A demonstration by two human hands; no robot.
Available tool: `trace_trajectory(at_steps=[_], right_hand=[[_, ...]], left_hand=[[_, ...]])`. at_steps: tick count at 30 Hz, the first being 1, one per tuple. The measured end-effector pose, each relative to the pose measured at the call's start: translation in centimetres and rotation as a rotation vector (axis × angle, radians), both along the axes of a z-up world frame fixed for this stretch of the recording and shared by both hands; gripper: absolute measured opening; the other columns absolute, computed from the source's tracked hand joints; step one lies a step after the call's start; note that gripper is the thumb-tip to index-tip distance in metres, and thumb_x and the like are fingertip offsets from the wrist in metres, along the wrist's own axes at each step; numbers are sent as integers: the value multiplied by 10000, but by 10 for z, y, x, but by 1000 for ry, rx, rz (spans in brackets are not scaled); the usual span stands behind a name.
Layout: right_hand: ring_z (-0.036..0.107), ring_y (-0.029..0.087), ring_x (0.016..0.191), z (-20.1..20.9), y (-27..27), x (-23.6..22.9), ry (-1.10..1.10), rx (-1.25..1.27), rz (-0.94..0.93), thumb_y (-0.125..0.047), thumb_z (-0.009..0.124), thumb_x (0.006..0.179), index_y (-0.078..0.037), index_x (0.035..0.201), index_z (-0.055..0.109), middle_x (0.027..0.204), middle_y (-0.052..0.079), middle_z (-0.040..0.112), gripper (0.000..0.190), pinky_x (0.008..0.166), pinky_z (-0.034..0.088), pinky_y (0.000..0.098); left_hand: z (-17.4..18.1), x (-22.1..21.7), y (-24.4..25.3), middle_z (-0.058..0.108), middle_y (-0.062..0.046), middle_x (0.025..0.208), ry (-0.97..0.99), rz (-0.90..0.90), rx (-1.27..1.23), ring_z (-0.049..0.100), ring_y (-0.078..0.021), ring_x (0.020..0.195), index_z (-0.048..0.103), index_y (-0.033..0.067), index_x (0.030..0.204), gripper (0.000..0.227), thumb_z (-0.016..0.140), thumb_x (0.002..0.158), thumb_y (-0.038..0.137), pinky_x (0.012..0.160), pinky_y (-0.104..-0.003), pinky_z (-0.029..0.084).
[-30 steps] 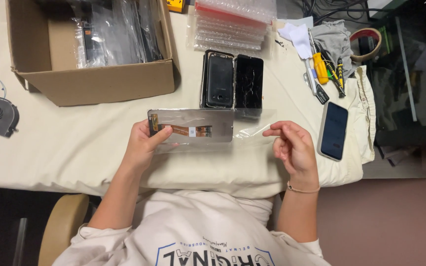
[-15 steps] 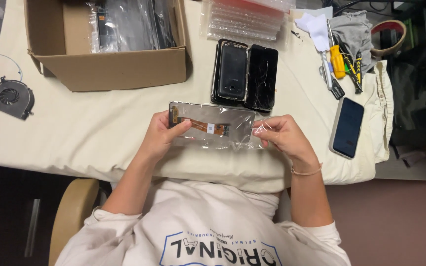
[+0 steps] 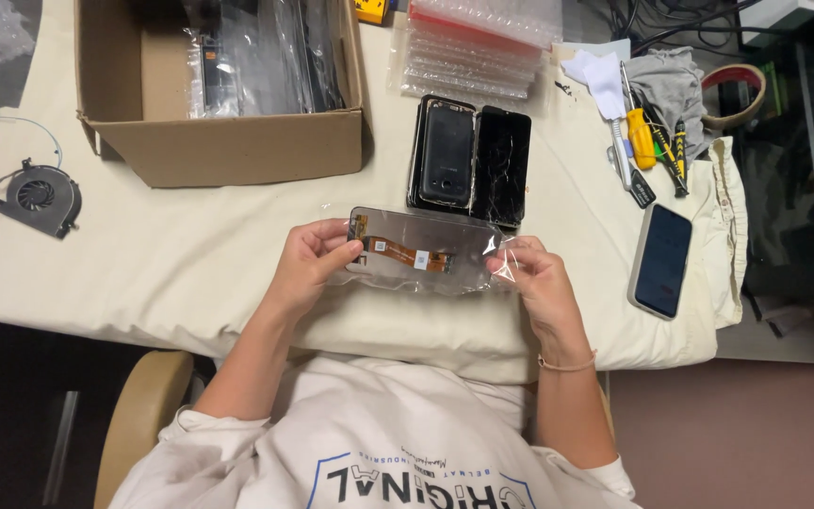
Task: The person unpacks several smartphone screen assemblies from a cardboard box. They remove each screen from its plastic packaging, briefly display it, and place it on the table next to a stack of other screens.
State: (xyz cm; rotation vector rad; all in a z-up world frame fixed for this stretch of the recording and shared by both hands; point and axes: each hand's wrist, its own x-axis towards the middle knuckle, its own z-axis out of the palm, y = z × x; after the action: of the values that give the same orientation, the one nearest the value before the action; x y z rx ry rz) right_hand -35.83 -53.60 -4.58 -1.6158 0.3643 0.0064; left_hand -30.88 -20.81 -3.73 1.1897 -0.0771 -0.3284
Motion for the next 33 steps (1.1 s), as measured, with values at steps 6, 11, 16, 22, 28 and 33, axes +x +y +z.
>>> trace_trajectory(at_steps=[6, 11, 16, 22, 28, 33], right_hand=[[649, 160, 993, 7, 4, -9, -60, 88, -19, -45, 852, 806, -3, 915, 751, 1185, 105, 628, 154, 877, 577, 261], [748, 191, 834, -3, -8, -13, -12, 314, -59, -11, 799, 844, 4, 916, 764, 974, 128, 754, 81, 788, 601, 287], [777, 286, 802, 5, -6, -20, -8, 418, -139, 23, 733, 879, 69, 988, 730, 882, 205, 766, 119, 729, 640, 345], [777, 282, 799, -30, -25, -17, -70, 502, -171, 21, 707, 904, 58, 985, 719, 872, 177, 767, 90, 721, 650, 345], [780, 240, 778, -16, 14, -11, -25, 467, -139, 0, 744, 884, 52, 962, 725, 857, 143, 765, 96, 699, 644, 318], [762, 196, 769, -3, 27, -14, 9, 355, -127, -4, 750, 882, 41, 957, 731, 891, 134, 765, 90, 710, 630, 275]], left_hand=[[-44, 11, 11, 766, -217, 995, 8, 1, -24, 756, -220, 844, 660, -84, 1210, 320, 707, 904, -2, 754, -333, 632], [-8, 4, 15, 771, -215, 1015, 48, -13, -50, 772, -233, 854, 664, -79, 1212, 308, 666, 922, 24, 714, -335, 649], [-4, 3, 18, 736, -300, 1066, 26, -48, -143, 775, -331, 858, 585, -76, 1334, 489, 698, 881, 69, 677, -401, 665], [-2, 14, 10, 522, -233, 1503, 312, -45, -834, 538, -390, 1352, 459, 65, 1516, 839, 391, 954, 684, 1066, -514, 504], [2, -7, -50, 431, -278, 1514, 703, -249, -907, 442, -521, 1364, 352, 48, 1550, 1097, 406, 820, 865, 1099, -702, 375], [32, -7, -42, 432, -285, 1514, 684, -309, -921, 403, -516, 1400, 333, 40, 1563, 1152, 360, 795, 898, 1117, -694, 347]])
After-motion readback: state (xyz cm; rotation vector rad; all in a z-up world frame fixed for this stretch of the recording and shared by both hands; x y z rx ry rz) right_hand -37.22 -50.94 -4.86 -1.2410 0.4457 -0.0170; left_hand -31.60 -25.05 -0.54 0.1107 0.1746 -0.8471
